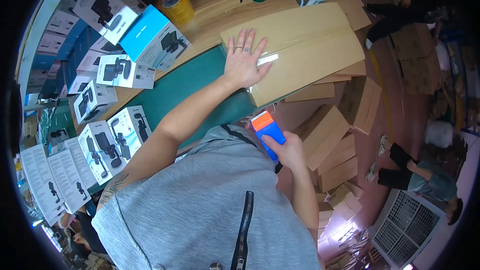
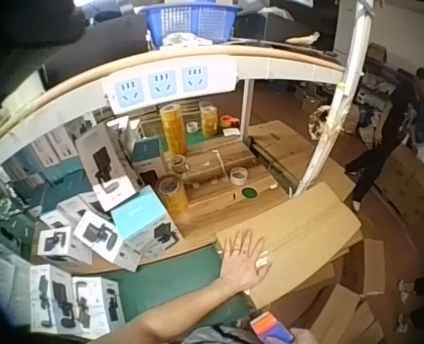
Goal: The person packs boxed products into cardboard boxes, closes the flaps, and seals them with tape using a tape dispenser. The person then gathers, opens, and organizes empty cardboard boxes on the floor.
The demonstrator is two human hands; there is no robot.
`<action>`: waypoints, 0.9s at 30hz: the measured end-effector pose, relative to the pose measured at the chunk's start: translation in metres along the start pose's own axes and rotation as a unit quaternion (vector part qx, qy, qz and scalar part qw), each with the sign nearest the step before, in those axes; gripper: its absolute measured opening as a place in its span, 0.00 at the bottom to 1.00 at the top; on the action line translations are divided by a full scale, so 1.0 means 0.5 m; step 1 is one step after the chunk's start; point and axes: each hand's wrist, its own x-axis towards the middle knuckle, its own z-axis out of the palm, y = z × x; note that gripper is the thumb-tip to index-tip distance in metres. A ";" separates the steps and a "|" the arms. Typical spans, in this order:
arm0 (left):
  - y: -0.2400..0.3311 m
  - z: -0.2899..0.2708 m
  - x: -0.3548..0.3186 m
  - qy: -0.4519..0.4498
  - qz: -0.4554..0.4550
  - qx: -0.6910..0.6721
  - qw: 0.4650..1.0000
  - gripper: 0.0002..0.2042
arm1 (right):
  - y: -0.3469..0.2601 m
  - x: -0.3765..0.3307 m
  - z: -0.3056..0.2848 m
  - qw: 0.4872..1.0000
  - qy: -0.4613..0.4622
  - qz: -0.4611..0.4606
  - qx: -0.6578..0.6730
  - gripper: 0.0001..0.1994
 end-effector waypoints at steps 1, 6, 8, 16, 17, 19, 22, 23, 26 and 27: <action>-0.001 0.004 -0.003 0.000 0.000 0.001 1.000 0.36 | 0.011 0.013 0.007 1.000 0.004 0.001 0.001 0.25; 0.004 0.007 -0.012 0.001 0.003 0.019 1.000 0.35 | -0.037 0.037 0.001 0.994 -0.009 0.019 -0.108 0.28; 0.005 0.004 -0.006 0.013 0.008 0.027 1.000 0.35 | -0.054 0.031 0.004 0.987 0.007 0.022 -0.158 0.28; -0.030 0.048 -0.031 0.185 0.039 -0.192 0.963 0.29 | 0.030 0.055 0.035 0.905 -0.066 0.121 -0.403 0.29; -0.033 0.054 -0.036 0.223 0.037 -0.198 0.954 0.28 | 0.061 0.050 0.039 0.903 -0.063 0.126 -0.405 0.29; -0.025 0.064 -0.053 0.245 0.015 -0.199 0.949 0.27 | 0.111 0.032 0.025 0.902 -0.025 0.177 -0.393 0.26; -0.032 0.099 -0.109 0.198 0.087 -0.168 0.962 0.25 | 0.175 0.033 0.005 0.937 0.016 0.228 -0.263 0.29; -0.034 0.100 -0.107 0.199 0.085 -0.169 0.962 0.25 | 0.189 0.042 0.001 0.937 0.016 0.229 -0.265 0.29; -0.017 0.095 -0.122 0.220 0.044 -0.190 0.956 0.24 | 0.260 0.053 0.009 0.944 0.019 0.277 -0.178 0.33; -0.013 0.096 -0.125 0.222 0.045 -0.190 0.955 0.24 | 0.296 0.064 0.016 0.945 0.020 0.275 -0.178 0.33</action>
